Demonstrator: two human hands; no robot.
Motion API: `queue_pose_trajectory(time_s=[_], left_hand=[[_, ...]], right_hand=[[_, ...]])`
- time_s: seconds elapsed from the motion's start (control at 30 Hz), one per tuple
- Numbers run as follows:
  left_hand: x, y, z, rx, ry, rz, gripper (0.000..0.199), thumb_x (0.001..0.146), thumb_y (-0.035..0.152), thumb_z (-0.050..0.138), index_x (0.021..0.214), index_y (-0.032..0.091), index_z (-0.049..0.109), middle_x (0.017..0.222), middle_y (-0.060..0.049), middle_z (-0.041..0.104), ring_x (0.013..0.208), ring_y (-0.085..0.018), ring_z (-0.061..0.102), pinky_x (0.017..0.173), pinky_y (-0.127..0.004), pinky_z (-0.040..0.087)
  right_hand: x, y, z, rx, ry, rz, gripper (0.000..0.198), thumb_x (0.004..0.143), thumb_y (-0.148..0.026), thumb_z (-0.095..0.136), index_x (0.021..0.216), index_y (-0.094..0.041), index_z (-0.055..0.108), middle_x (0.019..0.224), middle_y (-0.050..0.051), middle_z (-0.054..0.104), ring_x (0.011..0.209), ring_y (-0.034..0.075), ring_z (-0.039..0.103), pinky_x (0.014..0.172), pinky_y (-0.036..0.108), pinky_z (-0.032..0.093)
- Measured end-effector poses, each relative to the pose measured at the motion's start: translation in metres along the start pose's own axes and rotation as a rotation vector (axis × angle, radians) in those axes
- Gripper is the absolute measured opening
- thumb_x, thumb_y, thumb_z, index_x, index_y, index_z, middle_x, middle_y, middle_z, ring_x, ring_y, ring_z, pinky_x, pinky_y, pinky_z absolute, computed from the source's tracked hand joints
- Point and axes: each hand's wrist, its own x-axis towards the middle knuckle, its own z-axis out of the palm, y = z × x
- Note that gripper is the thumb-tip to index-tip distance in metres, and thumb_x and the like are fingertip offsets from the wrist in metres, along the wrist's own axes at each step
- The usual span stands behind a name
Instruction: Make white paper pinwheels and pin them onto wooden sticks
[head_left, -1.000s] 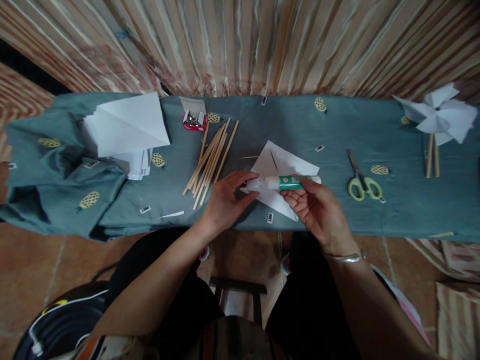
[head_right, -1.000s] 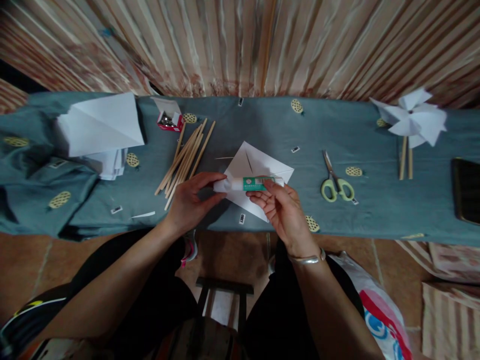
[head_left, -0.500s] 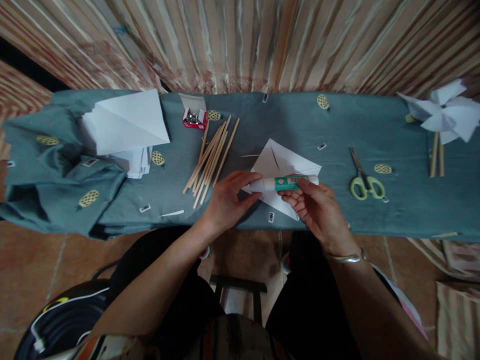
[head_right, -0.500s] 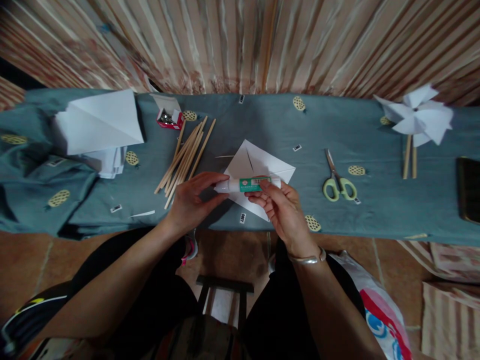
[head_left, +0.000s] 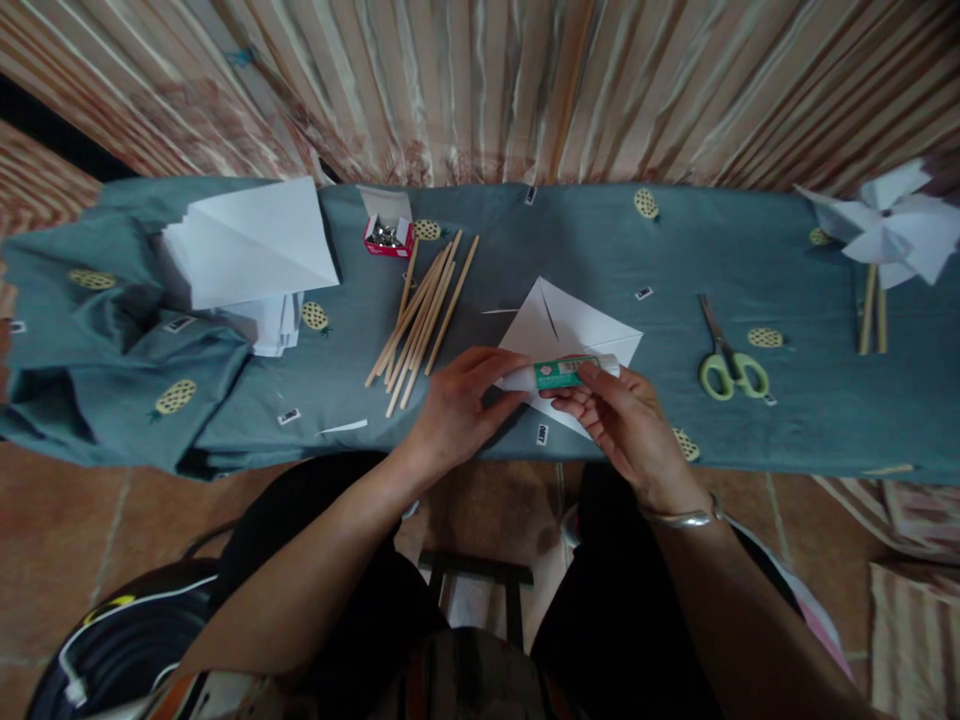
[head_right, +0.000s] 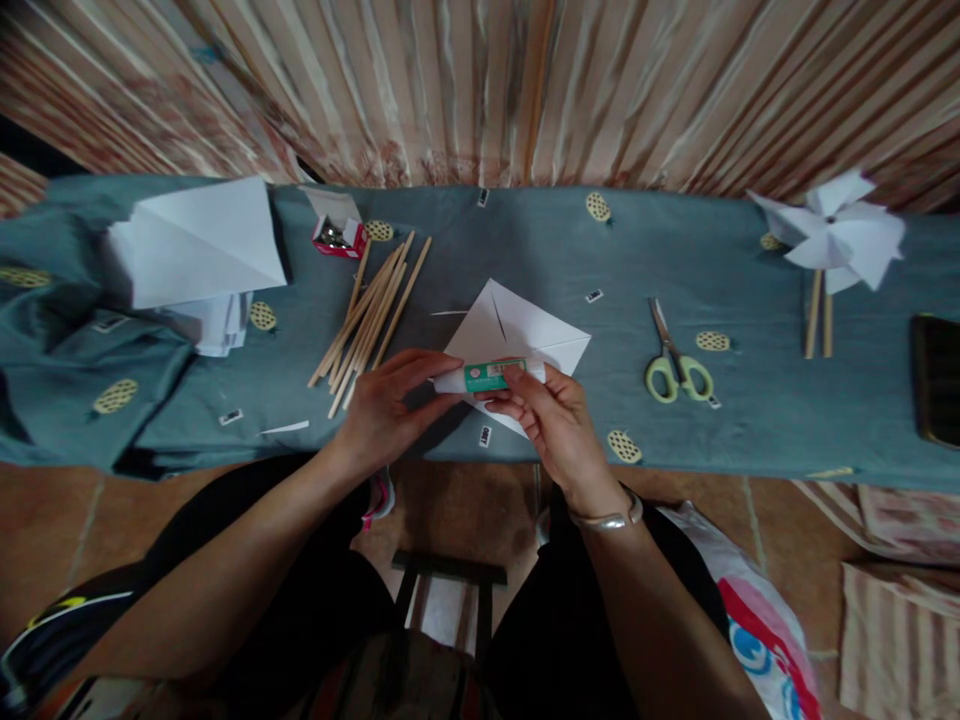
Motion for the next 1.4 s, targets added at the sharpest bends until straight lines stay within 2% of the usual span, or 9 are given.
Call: queue_pose_trajectory(time_s=[0.37, 0.5, 0.57, 0.67, 0.77, 0.97, 1.13, 1.27, 1.4], left_hand=[[0.000, 0.002, -0.001, -0.109, 0.018, -0.099, 0.023, 0.082, 0.021, 0.073, 0.104, 0.015, 0.071, 0.100, -0.008, 0.075, 0.090, -0.017, 0.071, 0.082, -0.028, 0.056], [0.007, -0.017, -0.029, -0.069, 0.146, -0.269, 0.024, 0.078, 0.023, 0.075, 0.101, 0.017, 0.072, 0.095, -0.004, 0.075, 0.083, -0.017, 0.069, 0.074, -0.028, 0.055], [0.009, -0.033, -0.051, 0.018, 0.280, -0.385, 0.024, 0.076, 0.024, 0.075, 0.099, 0.017, 0.073, 0.092, -0.004, 0.075, 0.075, -0.016, 0.067, 0.069, -0.029, 0.053], [0.005, -0.058, -0.084, 0.177, 0.356, -0.487, 0.023, 0.075, 0.027, 0.074, 0.095, 0.016, 0.073, 0.086, -0.001, 0.073, 0.068, -0.015, 0.060, 0.066, -0.031, 0.049], [-0.006, -0.075, -0.106, 0.340, 0.364, -0.534, 0.028, 0.073, 0.032, 0.075, 0.094, 0.014, 0.073, 0.078, 0.001, 0.070, 0.062, -0.013, 0.054, 0.064, -0.032, 0.046], [-0.017, -0.083, -0.122, 0.589, 0.175, -0.449, 0.029, 0.077, 0.038, 0.069, 0.096, 0.017, 0.072, 0.083, -0.002, 0.068, 0.088, -0.025, 0.065, 0.079, -0.041, 0.047], [-0.010, -0.045, -0.093, 0.655, 0.222, -0.148, 0.034, 0.082, 0.040, 0.071, 0.110, 0.020, 0.066, 0.106, -0.008, 0.070, 0.105, -0.029, 0.061, 0.091, -0.046, 0.049], [-0.013, -0.002, -0.027, 0.445, -0.120, 0.253, 0.026, 0.090, 0.028, 0.063, 0.115, 0.018, 0.063, 0.109, -0.008, 0.070, 0.102, -0.023, 0.063, 0.088, -0.039, 0.055], [-0.015, 0.014, 0.023, 0.387, -0.234, 0.344, 0.025, 0.092, 0.020, 0.059, 0.116, 0.014, 0.061, 0.119, -0.012, 0.068, 0.112, -0.025, 0.061, 0.090, -0.041, 0.055]], right_hand=[[-0.003, 0.003, 0.002, -0.068, -0.096, -0.018, 0.027, 0.078, -0.046, 0.076, 0.094, -0.024, 0.074, 0.089, 0.002, 0.078, 0.075, 0.015, 0.074, 0.069, 0.026, 0.062], [-0.005, -0.003, -0.006, -0.125, -0.030, -0.078, 0.030, 0.077, -0.044, 0.077, 0.100, -0.025, 0.074, 0.097, 0.003, 0.079, 0.078, 0.013, 0.074, 0.066, 0.022, 0.059], [-0.006, -0.009, -0.015, -0.166, 0.026, -0.124, 0.029, 0.078, -0.043, 0.076, 0.100, -0.025, 0.075, 0.097, 0.004, 0.079, 0.077, 0.012, 0.073, 0.065, 0.020, 0.058], [-0.008, -0.019, -0.028, -0.188, 0.102, -0.179, 0.023, 0.079, -0.041, 0.076, 0.096, -0.026, 0.076, 0.094, 0.002, 0.079, 0.075, 0.010, 0.073, 0.065, 0.018, 0.057], [-0.010, -0.025, -0.037, -0.193, 0.151, -0.193, 0.018, 0.079, -0.039, 0.076, 0.093, -0.027, 0.077, 0.094, 0.001, 0.079, 0.076, 0.010, 0.072, 0.065, 0.017, 0.057], [-0.013, -0.026, -0.043, -0.311, 0.181, -0.227, 0.020, 0.079, -0.040, 0.076, 0.095, -0.028, 0.076, 0.093, 0.001, 0.079, 0.077, 0.013, 0.072, 0.066, 0.023, 0.058], [-0.014, -0.022, -0.051, -0.593, 0.245, -0.356, 0.015, 0.082, -0.036, 0.073, 0.094, -0.028, 0.076, 0.092, 0.002, 0.078, 0.079, 0.016, 0.071, 0.075, 0.033, 0.059], [-0.016, -0.016, -0.056, -0.767, 0.177, -0.416, 0.015, 0.087, -0.033, 0.066, 0.098, -0.029, 0.075, 0.105, 0.003, 0.077, 0.099, 0.021, 0.070, 0.096, 0.044, 0.053], [-0.015, -0.010, -0.055, -0.932, 0.013, -0.497, 0.025, 0.092, -0.022, 0.056, 0.107, -0.032, 0.073, 0.125, 0.002, 0.069, 0.123, 0.022, 0.060, 0.111, 0.051, 0.042]])
